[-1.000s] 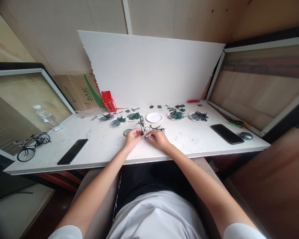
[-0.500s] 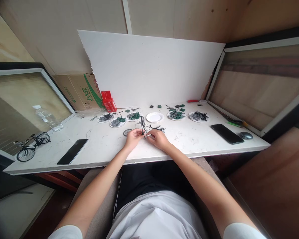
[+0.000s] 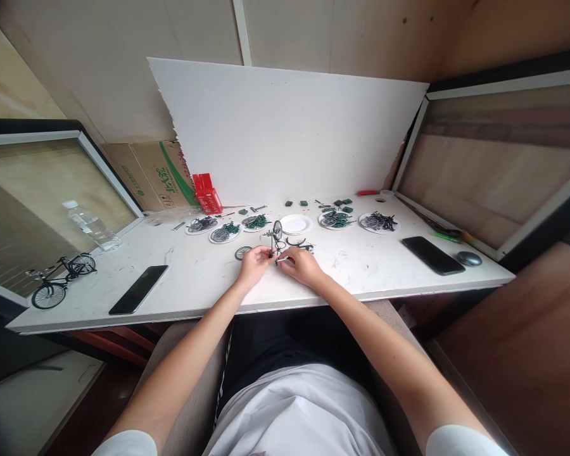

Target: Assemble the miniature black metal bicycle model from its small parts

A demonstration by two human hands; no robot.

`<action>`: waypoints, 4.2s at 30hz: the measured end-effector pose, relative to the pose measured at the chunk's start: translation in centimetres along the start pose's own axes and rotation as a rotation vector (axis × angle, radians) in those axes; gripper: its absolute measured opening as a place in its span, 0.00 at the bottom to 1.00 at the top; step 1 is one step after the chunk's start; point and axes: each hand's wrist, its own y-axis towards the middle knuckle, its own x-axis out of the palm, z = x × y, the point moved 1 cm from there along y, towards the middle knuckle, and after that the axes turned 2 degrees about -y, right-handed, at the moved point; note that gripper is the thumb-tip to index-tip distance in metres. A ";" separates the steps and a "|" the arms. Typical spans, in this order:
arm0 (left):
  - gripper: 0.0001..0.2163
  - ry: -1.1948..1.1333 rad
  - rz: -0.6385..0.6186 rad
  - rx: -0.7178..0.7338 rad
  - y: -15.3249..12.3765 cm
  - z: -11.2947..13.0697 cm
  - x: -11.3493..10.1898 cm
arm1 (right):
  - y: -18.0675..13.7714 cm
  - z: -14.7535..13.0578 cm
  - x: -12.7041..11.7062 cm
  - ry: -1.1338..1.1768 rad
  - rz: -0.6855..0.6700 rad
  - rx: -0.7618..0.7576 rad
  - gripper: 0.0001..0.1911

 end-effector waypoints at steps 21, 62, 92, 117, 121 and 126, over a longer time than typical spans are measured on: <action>0.12 -0.010 0.016 -0.001 0.0 0.2 0.0 | 0.0 0.4 0.2 0.017 0.010 0.005 0.08; 0.08 0.052 0.002 0.044 -0.3 0.5 0.2 | -0.1 0.4 0.4 -0.064 -0.019 -0.017 0.07; 0.07 0.089 0.000 0.052 -0.3 0.6 0.2 | -0.1 0.2 0.3 -0.056 -0.010 -0.005 0.07; 0.07 0.151 -0.018 0.064 -0.4 0.7 0.4 | -0.2 0.4 0.5 -0.096 0.005 -0.007 0.08; 0.07 0.153 -0.015 0.058 -0.4 0.7 0.4 | -0.2 0.1 0.4 -0.102 0.010 -0.005 0.08; 0.07 0.135 -0.006 0.054 -0.4 0.7 0.3 | -0.1 -0.2 0.2 -0.105 -0.003 0.000 0.07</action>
